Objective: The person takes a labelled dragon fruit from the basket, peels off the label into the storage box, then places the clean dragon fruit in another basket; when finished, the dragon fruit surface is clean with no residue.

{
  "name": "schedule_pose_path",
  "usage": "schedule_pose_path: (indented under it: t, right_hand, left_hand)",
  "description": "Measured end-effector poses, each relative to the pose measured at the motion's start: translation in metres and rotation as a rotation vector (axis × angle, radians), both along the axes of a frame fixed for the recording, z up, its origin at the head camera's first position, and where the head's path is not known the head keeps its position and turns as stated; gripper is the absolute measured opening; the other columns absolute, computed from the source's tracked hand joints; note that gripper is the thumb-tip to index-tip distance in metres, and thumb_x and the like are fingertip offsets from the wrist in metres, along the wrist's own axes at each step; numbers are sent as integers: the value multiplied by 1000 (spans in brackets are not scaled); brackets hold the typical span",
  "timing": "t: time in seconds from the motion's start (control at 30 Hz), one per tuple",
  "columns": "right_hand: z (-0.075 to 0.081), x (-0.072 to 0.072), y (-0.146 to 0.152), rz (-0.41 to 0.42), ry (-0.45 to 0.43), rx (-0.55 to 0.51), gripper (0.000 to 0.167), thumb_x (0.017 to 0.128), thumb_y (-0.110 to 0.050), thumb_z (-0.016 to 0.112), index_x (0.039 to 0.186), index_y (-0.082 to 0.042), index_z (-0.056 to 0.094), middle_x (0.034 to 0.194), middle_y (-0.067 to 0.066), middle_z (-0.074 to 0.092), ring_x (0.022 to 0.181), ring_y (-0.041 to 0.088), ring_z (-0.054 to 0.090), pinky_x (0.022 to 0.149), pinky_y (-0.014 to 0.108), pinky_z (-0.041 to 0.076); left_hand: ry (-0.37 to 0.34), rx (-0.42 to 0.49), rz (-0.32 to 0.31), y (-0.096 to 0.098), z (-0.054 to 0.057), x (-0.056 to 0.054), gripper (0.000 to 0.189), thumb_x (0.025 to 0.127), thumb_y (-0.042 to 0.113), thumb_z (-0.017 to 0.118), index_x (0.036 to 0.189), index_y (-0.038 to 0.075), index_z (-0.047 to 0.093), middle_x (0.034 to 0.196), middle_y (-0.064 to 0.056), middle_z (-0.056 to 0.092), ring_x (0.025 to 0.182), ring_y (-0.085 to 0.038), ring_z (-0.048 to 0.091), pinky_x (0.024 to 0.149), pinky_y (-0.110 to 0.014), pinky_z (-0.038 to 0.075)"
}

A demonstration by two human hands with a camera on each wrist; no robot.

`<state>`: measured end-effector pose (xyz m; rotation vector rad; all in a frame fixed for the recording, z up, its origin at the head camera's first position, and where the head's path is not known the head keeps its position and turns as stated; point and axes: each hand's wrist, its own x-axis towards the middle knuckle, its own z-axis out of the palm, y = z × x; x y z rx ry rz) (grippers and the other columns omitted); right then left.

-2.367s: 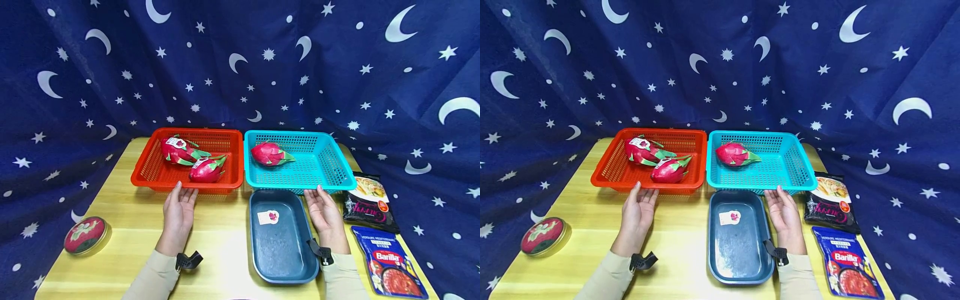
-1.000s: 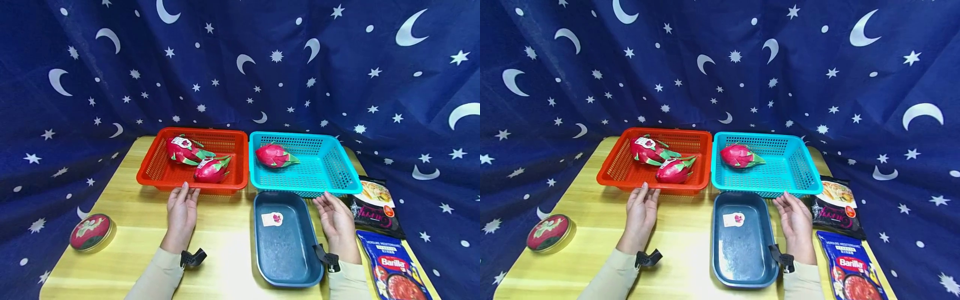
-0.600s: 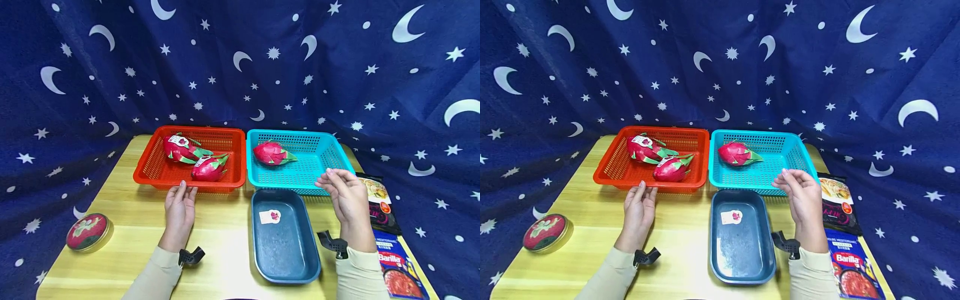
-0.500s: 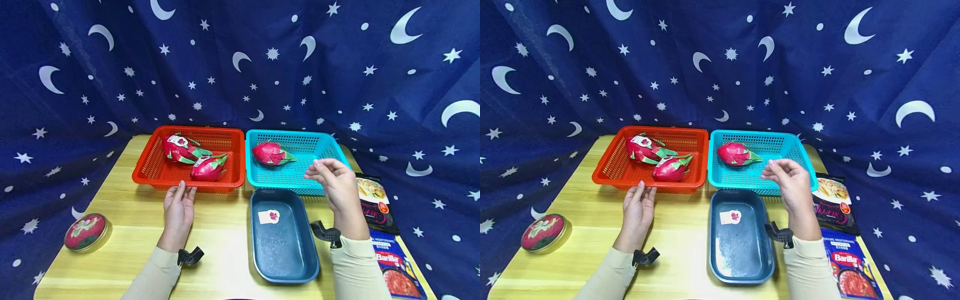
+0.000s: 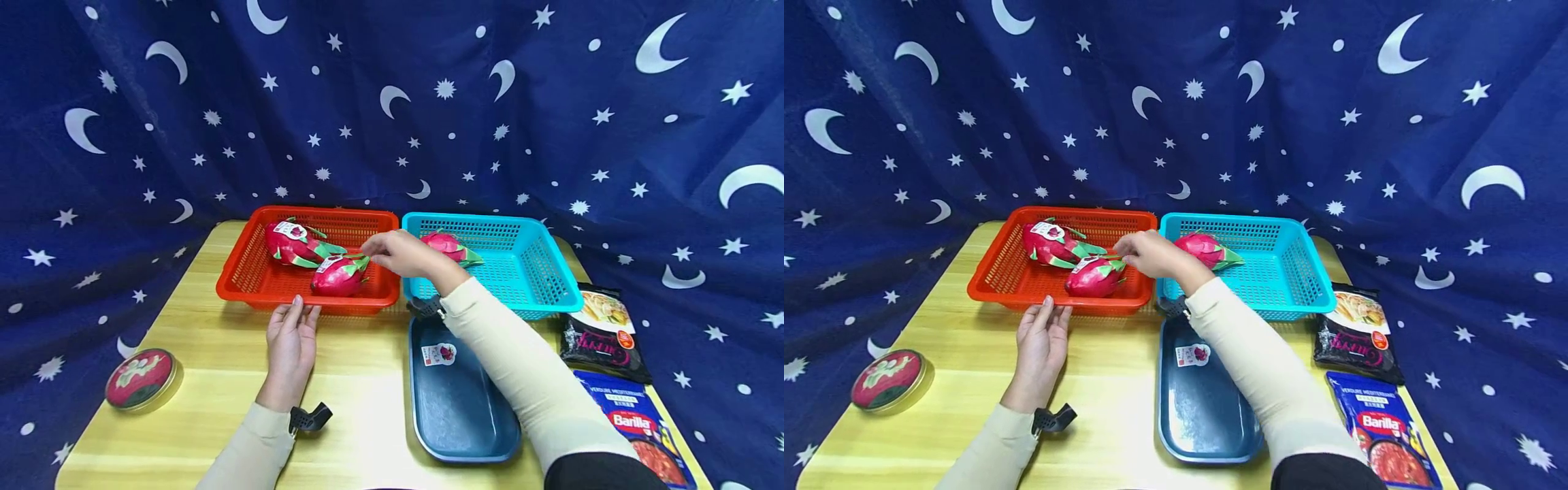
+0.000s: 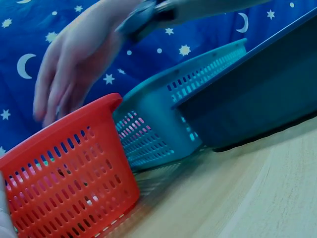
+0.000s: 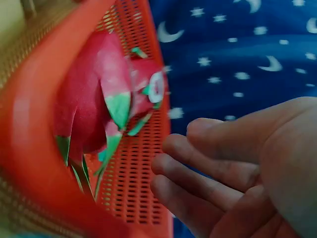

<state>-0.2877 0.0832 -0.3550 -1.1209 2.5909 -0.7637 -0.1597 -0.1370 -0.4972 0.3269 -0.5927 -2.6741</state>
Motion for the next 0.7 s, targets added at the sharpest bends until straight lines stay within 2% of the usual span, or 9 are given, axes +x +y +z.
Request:
schedule_pose_path:
  t: [0.17, 0.33, 0.57, 0.7]
  right_hand:
    - [-10, -35, -42, 46, -34, 235, 34, 107, 2, 54, 140, 1, 64, 138, 15, 65, 129, 28, 60, 108, 35, 45]
    - [-28, -57, -61, 4, -102, 357, 47, 101, 11, 45, 144, -1, 62, 144, 13, 61, 135, 26, 54, 112, 33, 42]
    - [-46, -64, -72, -37, -111, 396, 55, 100, 16, 45, 146, -7, 63, 143, 12, 62, 125, 24, 56, 110, 36, 44]
    - [-52, -68, -72, -11, -89, 385, 52, 100, 15, 48, 143, -9, 66, 138, 10, 65, 117, 21, 58, 107, 34, 46]
  left_hand:
    - [-9, -10, 4, 1, -2, 0, 12, 102, -4, 65, 99, 3, 55, 96, -11, 63, 85, -23, 66, 86, -36, 60]
    - [-19, -21, -8, 1, -3, 2, 12, 103, -3, 64, 99, 3, 55, 97, -11, 61, 86, -23, 65, 86, -35, 60]
    - [-6, -22, -15, -2, -1, -1, 13, 102, -3, 66, 101, 2, 53, 96, -12, 62, 86, -23, 66, 87, -36, 60]
    - [-12, -21, -19, -2, -1, -3, 12, 103, -4, 64, 101, 2, 53, 96, -12, 63, 85, -23, 66, 87, -36, 60]
